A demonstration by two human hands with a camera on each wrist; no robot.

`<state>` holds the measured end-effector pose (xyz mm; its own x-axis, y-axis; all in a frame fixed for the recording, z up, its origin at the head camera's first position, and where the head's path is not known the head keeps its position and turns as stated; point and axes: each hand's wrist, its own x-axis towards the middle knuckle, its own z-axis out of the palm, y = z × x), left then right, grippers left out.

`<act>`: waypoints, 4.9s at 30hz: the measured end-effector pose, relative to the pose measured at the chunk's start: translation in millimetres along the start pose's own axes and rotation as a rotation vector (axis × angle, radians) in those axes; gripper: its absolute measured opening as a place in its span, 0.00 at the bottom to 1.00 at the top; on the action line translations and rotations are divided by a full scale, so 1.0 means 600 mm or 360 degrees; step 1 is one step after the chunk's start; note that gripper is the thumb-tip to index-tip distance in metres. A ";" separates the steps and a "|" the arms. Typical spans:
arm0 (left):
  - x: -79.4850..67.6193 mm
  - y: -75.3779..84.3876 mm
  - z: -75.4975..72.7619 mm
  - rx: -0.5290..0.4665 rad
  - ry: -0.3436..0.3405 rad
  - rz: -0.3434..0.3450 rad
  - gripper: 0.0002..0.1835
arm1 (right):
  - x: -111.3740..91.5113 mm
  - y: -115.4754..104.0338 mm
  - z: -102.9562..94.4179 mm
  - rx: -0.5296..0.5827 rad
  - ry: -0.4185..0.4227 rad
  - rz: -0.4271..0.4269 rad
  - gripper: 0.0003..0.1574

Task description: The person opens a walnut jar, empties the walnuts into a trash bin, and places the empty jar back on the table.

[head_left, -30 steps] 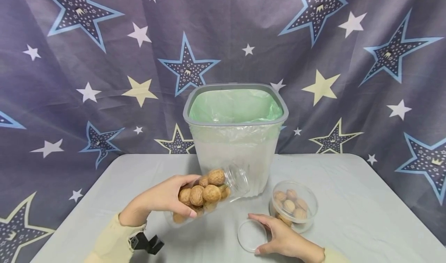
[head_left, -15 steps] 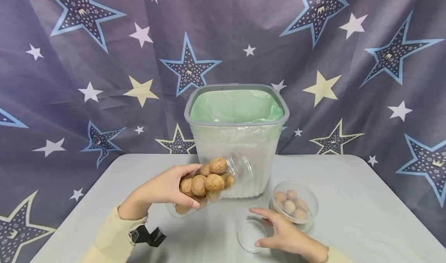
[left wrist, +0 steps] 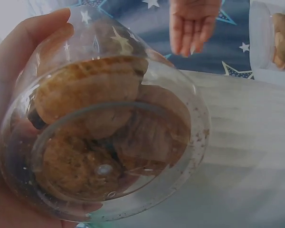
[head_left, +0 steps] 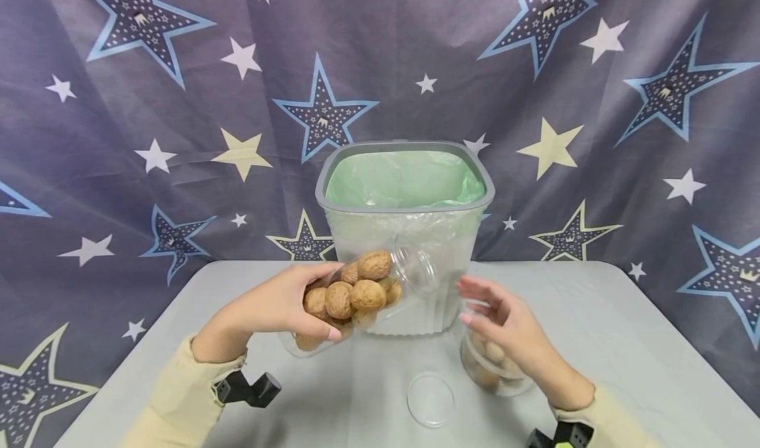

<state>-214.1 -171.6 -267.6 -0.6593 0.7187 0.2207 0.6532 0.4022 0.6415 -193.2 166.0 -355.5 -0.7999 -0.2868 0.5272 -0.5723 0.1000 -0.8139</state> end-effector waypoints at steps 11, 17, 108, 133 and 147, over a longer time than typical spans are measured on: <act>0.002 0.032 -0.045 0.0160 0.0062 -0.0062 0.32 | 0.082 -0.077 -0.039 0.0416 0.0643 -0.0232 0.22; 0.006 0.039 -0.069 0.0273 0.0073 -0.0101 0.30 | 0.130 -0.103 -0.049 0.0349 0.0762 -0.0200 0.20; 0.102 0.015 -0.247 0.0477 0.0329 -0.0306 0.20 | 0.244 -0.073 -0.074 0.0029 0.0229 0.0415 0.49; 0.156 0.012 -0.261 0.0783 0.0282 -0.0241 0.42 | 0.240 -0.073 -0.075 -0.0021 0.0235 0.0406 0.48; 0.160 -0.001 -0.257 0.1117 0.0428 -0.0225 0.46 | 0.241 -0.067 -0.073 -0.0047 0.0236 0.0409 0.47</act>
<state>-335.5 -190.4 -133.5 -0.7636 0.5070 0.3999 0.5800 0.8108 0.0796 -293.5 162.4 -235.7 -0.9357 -0.1061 0.3364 -0.3508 0.1797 -0.9191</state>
